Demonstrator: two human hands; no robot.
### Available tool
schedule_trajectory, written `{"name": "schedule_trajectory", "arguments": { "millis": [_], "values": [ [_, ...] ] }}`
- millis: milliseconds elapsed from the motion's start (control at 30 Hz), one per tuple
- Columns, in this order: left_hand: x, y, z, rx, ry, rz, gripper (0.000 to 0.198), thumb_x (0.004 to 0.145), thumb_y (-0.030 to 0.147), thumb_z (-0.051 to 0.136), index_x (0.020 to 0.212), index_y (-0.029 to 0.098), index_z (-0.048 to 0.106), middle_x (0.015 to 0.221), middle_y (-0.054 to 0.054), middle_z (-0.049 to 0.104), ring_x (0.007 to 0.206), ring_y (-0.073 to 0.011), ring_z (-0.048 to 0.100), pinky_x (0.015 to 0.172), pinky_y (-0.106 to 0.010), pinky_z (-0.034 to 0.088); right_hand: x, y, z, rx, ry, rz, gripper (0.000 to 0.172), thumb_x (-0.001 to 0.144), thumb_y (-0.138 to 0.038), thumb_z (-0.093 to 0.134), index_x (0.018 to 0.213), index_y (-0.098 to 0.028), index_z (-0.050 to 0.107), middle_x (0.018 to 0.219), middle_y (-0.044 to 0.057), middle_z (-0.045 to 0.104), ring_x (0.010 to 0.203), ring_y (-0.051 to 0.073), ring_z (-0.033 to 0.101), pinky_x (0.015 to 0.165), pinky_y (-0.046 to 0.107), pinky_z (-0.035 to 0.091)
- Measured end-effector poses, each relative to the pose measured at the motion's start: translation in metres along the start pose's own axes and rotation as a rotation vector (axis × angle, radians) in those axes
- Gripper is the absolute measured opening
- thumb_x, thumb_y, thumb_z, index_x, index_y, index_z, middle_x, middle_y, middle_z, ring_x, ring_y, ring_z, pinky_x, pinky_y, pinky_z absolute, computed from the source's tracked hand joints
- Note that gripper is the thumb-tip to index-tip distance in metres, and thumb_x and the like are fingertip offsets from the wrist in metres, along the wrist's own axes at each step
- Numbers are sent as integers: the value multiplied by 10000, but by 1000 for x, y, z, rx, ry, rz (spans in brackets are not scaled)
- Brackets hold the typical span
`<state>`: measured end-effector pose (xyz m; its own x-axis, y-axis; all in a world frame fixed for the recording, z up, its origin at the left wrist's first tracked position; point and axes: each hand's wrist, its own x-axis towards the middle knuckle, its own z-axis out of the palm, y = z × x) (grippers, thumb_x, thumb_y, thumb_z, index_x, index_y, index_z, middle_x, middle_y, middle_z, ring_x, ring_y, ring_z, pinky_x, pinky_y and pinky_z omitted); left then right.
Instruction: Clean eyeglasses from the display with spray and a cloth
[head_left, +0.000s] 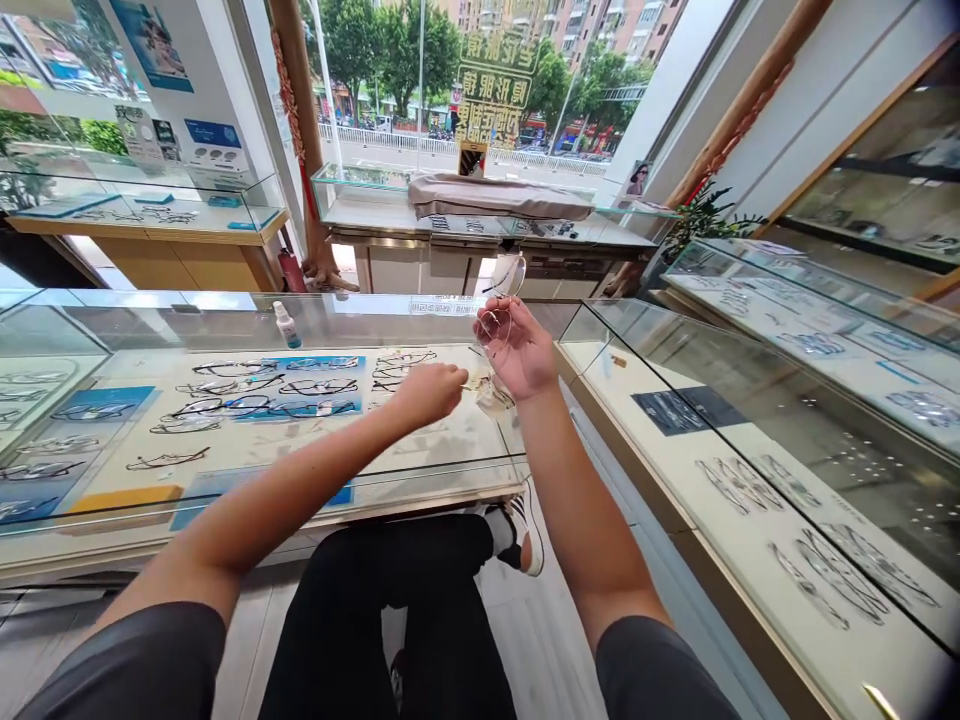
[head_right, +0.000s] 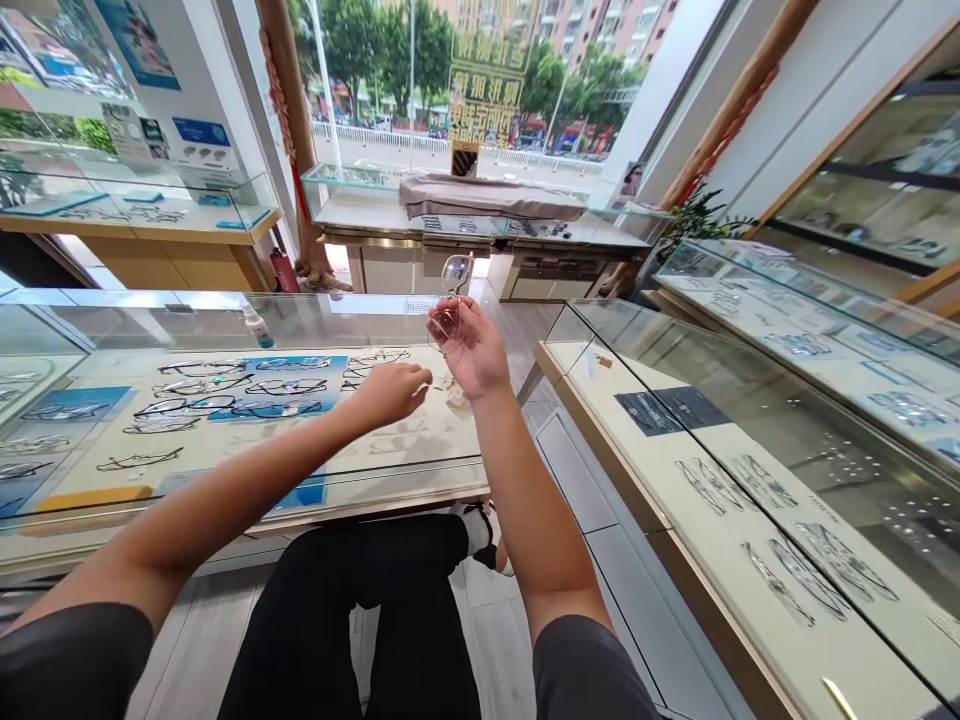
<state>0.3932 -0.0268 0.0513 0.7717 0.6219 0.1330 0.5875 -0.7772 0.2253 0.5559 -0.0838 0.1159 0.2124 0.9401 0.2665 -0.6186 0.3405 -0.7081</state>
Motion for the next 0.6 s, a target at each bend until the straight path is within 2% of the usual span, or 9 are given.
{"name": "schedule_trajectory", "arguments": {
  "millis": [67,133,233,333,400,433,500,600],
  "values": [
    [28,28,18,-23,-3,-36,325,1067,343,540,1291,191,720,1199,-189,780,1070,-366,752,888,-460,522,-5,-9,-4,14,21,-20,145,1031,-211,681,902,-258,726,974,-14,776,963,137,739,947,296,634],
    [53,43,32,-47,3,-91,379,1038,344,603,1344,147,710,1253,-233,751,1081,-389,757,859,-462,535,-10,-16,-7,6,34,-40,146,1027,-213,686,894,-258,727,971,-16,777,961,137,744,945,295,632],
    [79,47,44,-114,8,-87,218,966,281,695,1131,179,793,1190,-198,748,1104,-372,745,887,-454,548,-15,-26,-12,-25,53,-56,130,1014,-233,714,887,-261,725,965,-20,780,955,139,749,981,313,623],
    [83,38,46,-227,105,-40,95,929,254,720,912,188,786,1203,-194,730,1249,-376,676,1011,-481,528,-17,-33,-17,-44,65,-69,110,994,-253,748,888,-269,725,961,-30,789,959,148,755,1014,347,618],
    [77,25,41,-339,188,-30,238,975,361,674,829,188,746,1167,-193,731,1217,-367,667,1027,-499,526,-15,-37,-18,-47,59,-71,105,991,-264,758,892,-276,726,965,-34,794,965,156,758,1036,370,617],
    [72,17,36,-405,224,-39,327,1005,419,618,792,191,717,1094,-178,735,1139,-350,683,996,-497,539,-13,-38,-18,-42,50,-69,103,993,-265,758,896,-277,728,967,-34,796,968,158,758,1046,377,616],
    [60,-2,23,-552,291,-64,425,1038,515,511,803,206,684,944,-122,731,982,-303,698,919,-472,564,-6,-39,-16,-19,21,-54,101,998,-251,752,902,-274,730,969,-31,799,967,157,759,1047,375,619],
    [41,-33,-6,-779,386,-108,515,1057,612,371,943,205,664,907,-106,734,870,-263,713,823,-444,602,11,-37,-10,36,-30,-15,101,1005,-216,733,913,-257,729,960,-27,801,954,145,765,988,332,634]
  ]
}}
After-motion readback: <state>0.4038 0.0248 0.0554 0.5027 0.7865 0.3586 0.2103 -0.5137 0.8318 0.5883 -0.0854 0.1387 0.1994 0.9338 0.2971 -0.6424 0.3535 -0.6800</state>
